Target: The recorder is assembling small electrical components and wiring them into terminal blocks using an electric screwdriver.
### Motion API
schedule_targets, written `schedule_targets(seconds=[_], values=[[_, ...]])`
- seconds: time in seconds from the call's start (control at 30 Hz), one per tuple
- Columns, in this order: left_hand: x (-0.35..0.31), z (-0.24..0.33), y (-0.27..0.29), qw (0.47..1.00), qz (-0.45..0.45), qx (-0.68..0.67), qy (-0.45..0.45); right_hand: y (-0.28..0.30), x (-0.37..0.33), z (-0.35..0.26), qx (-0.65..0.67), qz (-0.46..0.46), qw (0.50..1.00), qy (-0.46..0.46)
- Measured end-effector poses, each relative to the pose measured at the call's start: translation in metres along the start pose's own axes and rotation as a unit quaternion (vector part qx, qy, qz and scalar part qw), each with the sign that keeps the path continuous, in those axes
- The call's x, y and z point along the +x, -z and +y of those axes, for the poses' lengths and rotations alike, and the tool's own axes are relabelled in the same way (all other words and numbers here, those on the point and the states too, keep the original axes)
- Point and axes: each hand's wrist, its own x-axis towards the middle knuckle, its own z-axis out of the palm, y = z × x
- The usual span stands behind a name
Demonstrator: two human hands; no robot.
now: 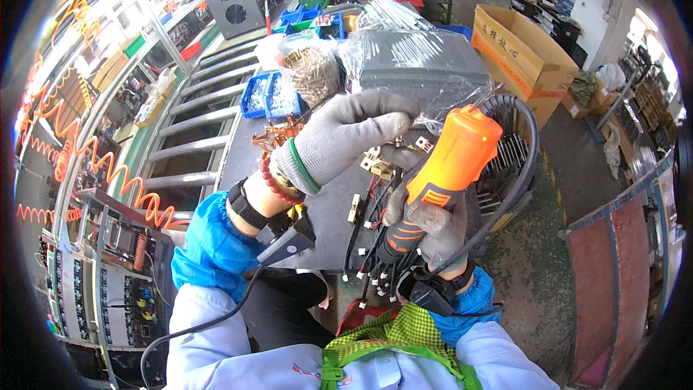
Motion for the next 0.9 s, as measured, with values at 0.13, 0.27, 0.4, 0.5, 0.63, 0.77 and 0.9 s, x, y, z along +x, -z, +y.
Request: schedule_targets(seconds=[0.13, 0.27, 0.4, 0.5, 0.63, 0.77, 0.9], values=[[-0.003, -0.002, -0.001, 0.998, 0.06, 0.022, -0.023, 0.001, 0.0, 0.0, 0.021, 0.0, 1.0, 0.002], [-0.006, 0.001, -0.002, 0.999, 0.025, 0.032, 0.006, 0.001, 0.0, 0.001, 0.018, 0.012, 1.0, -0.008], [-0.001, 0.009, 0.003, 0.987, 0.135, 0.021, -0.081, 0.002, 0.001, 0.003, -0.012, 0.001, 1.0, -0.015], [0.001, 0.011, 0.007, 0.984, 0.15, 0.047, -0.079, 0.002, 0.001, 0.003, -0.054, -0.027, 0.998, -0.009], [0.0, 0.002, 0.006, 0.996, 0.058, 0.042, -0.043, 0.002, 0.0, 0.002, 0.009, -0.011, 1.0, -0.002], [0.002, -0.008, 0.007, 0.998, 0.016, 0.052, -0.022, 0.002, 0.001, 0.0, 0.026, -0.022, 0.999, 0.009], [0.0, -0.012, 0.005, 0.996, 0.023, 0.081, -0.015, 0.004, 0.001, 0.0, 0.005, 0.001, 1.0, -0.014]])
